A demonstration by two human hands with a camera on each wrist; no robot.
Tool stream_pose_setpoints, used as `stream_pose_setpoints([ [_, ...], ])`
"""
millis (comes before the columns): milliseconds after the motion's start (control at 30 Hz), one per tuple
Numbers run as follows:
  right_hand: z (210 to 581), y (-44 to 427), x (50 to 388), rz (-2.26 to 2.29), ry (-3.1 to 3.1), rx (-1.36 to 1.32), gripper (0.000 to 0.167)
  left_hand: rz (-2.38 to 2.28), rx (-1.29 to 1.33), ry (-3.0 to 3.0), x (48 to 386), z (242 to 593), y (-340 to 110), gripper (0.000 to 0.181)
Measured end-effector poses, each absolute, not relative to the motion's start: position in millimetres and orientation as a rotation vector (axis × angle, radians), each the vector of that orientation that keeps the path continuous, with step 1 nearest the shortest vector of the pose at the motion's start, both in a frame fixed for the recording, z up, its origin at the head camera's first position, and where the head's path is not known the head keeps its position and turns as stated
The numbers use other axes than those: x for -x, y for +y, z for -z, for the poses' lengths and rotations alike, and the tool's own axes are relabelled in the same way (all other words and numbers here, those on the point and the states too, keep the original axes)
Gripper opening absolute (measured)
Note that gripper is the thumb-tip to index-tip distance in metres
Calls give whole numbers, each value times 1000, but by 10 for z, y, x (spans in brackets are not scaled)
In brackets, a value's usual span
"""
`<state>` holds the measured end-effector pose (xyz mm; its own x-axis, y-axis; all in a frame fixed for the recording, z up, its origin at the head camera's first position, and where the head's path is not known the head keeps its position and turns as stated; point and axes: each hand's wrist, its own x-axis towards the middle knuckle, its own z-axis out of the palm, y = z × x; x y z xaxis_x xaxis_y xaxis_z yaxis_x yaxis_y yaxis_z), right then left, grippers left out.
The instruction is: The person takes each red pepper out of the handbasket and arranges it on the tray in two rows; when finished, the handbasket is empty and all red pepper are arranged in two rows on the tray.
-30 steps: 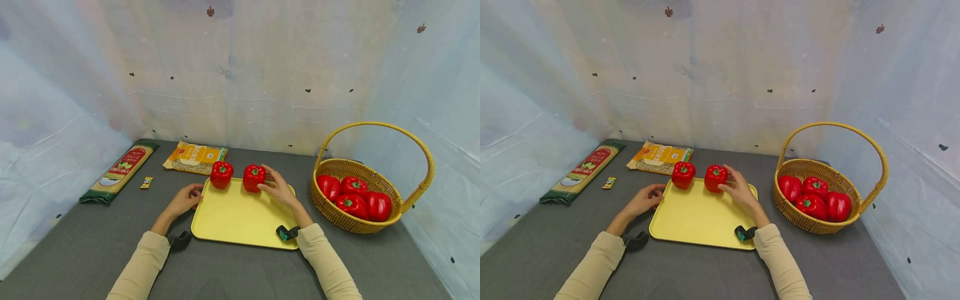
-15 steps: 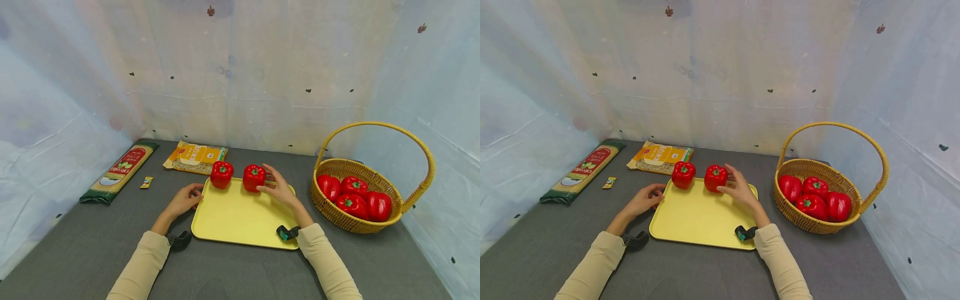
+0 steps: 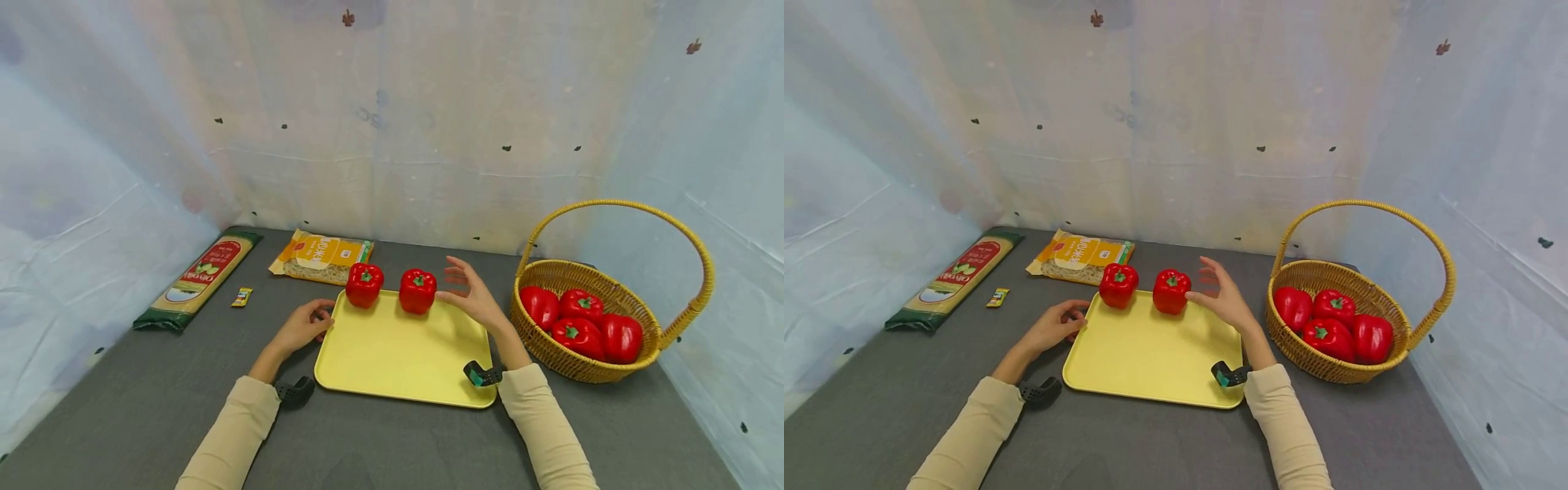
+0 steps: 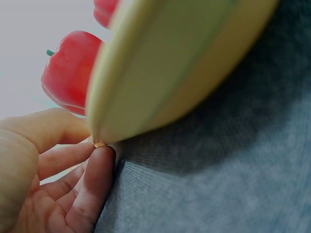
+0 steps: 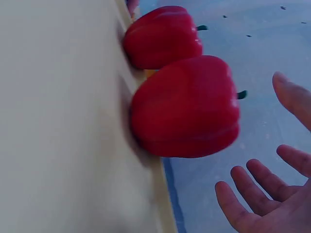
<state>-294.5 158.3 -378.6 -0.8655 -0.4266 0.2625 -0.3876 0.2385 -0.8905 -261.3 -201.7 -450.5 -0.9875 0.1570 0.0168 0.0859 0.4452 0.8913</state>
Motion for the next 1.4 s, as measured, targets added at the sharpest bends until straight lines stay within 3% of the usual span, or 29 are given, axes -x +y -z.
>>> stream_pose_setpoints([
  [600, 3452, 2133, 2860, 1581, 2383, 1027, 57, -1604, -242, 2601, 2618, 4486, -2025, 41],
  [1400, 3161, 3001, 2697, 1450, 2624, 834, 48, -1592, -217, 2596, 2637, 4512, -2034, 43],
])
